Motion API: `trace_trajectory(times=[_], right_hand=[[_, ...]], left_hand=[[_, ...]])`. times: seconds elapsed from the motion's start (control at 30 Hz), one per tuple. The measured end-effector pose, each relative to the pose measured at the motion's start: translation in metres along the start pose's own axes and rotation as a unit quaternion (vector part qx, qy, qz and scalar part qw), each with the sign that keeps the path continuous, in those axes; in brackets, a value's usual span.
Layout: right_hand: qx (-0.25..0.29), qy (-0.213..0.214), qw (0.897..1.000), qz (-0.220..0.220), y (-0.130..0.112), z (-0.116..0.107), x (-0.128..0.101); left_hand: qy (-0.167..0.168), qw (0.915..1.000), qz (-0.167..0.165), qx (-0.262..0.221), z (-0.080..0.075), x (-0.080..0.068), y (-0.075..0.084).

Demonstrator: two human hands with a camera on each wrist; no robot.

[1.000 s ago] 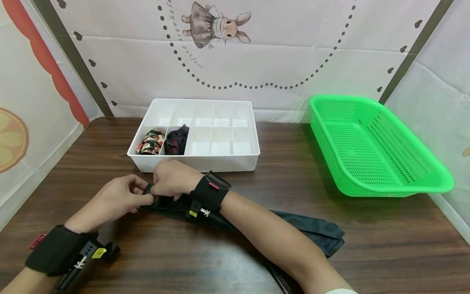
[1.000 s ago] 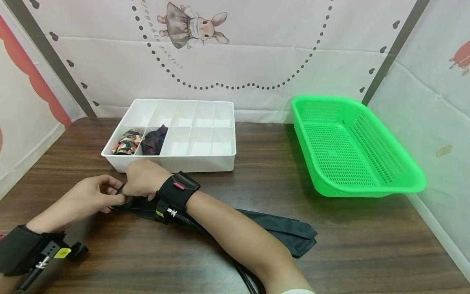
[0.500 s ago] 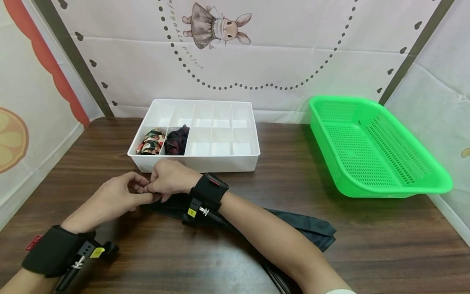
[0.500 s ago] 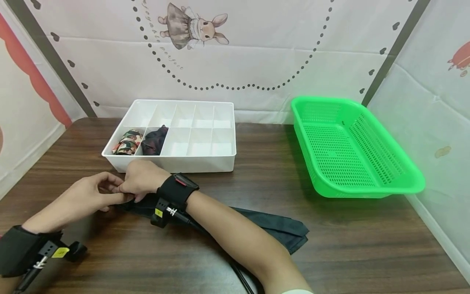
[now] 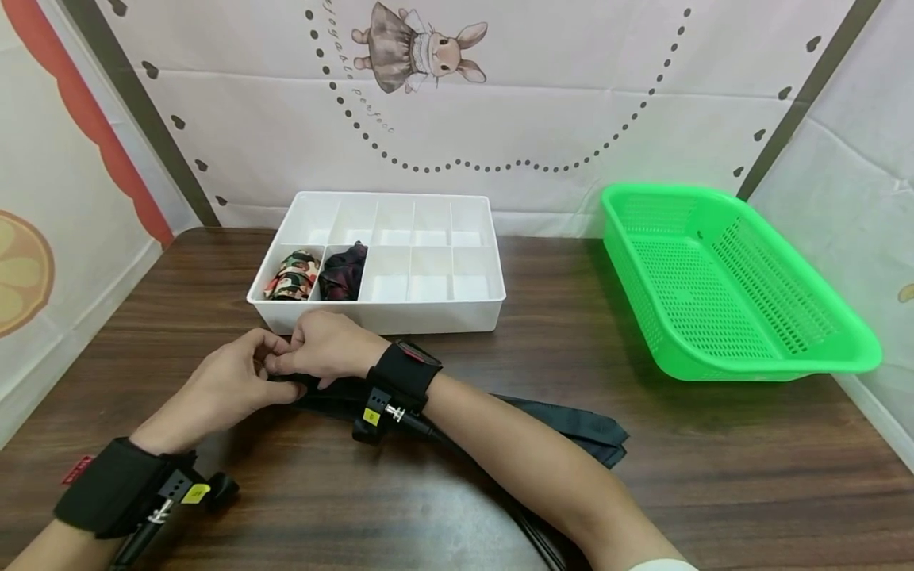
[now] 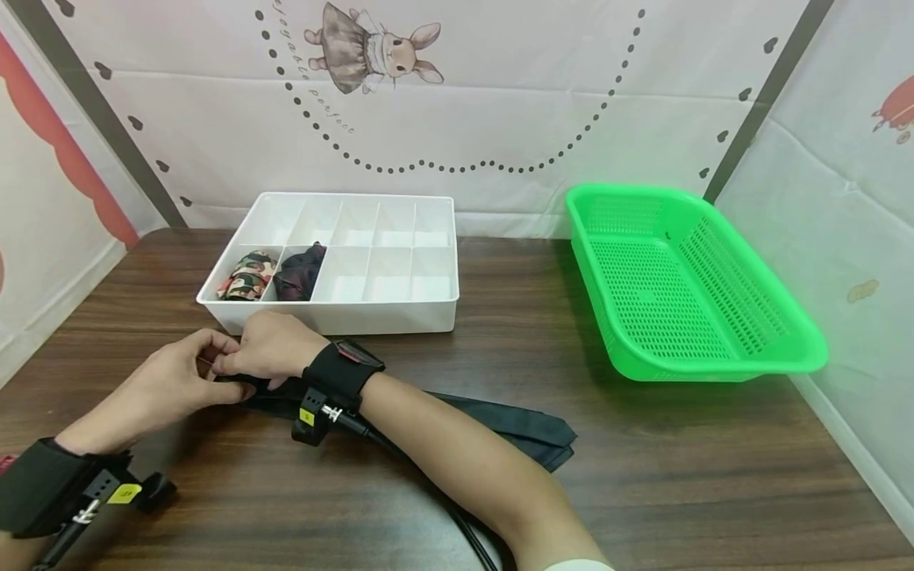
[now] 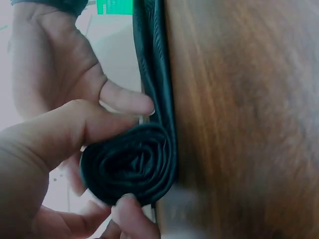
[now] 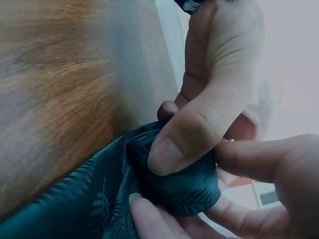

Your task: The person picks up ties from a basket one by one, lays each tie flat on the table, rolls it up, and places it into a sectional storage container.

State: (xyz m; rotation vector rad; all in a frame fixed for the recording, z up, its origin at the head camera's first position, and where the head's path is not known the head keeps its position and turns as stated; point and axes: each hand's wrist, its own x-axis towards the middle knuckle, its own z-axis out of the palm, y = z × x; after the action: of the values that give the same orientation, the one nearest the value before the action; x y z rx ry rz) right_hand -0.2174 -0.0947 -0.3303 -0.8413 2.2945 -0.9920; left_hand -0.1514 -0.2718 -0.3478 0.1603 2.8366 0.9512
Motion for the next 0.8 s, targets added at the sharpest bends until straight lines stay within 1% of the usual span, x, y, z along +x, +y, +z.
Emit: trace_trajectory(times=[0.07,0.17,0.2,0.3,0.4,0.53,0.6,0.67,0.8], right_hand=[[-0.024,-0.002,1.0,-0.002,-0.0003,-0.0001,0.0007],[-0.04,-0.006,0.999,-0.009,-0.0009,-0.0015,0.0004],[-0.043,-0.01,0.999,-0.01,-0.001,-0.0021,0.0003],[-0.024,-0.016,1.0,-0.01,-0.0012,-0.004,-0.0005],[-0.017,-0.008,1.0,-0.007,-0.0017,-0.0038,-0.0011],[-0.041,0.005,0.999,-0.006,-0.0023,0.0004,-0.0003],[-0.041,0.003,0.999,-0.009,-0.0028,0.002,-0.0003],[-0.028,-0.003,1.0,-0.007,-0.0037,0.0019,-0.001],[0.001,-0.018,1.0,0.007,-0.0055,-0.0032,-0.0032]], left_hand=[[-0.003,1.0,0.003,-0.006,-0.001,-0.0009,-0.0003],[-0.015,0.9995,0.004,-0.029,-0.0024,-0.0015,-0.0007],[-0.019,0.9991,0.003,-0.038,-0.0025,-0.0016,-0.0008],[-0.026,0.998,0.004,-0.057,-0.0016,-0.0019,-0.0013],[-0.015,0.999,0.011,-0.04,0.0,-0.0025,-0.0015],[0.001,0.9995,0.031,0.004,0.0012,-0.0029,0.0001],[0.007,0.9991,0.039,0.017,0.0008,-0.0033,0.0008],[0.007,0.999,0.04,0.016,-0.0005,-0.0042,0.0013],[-0.006,0.9994,0.027,-0.022,-0.0035,-0.0065,0.0012]])
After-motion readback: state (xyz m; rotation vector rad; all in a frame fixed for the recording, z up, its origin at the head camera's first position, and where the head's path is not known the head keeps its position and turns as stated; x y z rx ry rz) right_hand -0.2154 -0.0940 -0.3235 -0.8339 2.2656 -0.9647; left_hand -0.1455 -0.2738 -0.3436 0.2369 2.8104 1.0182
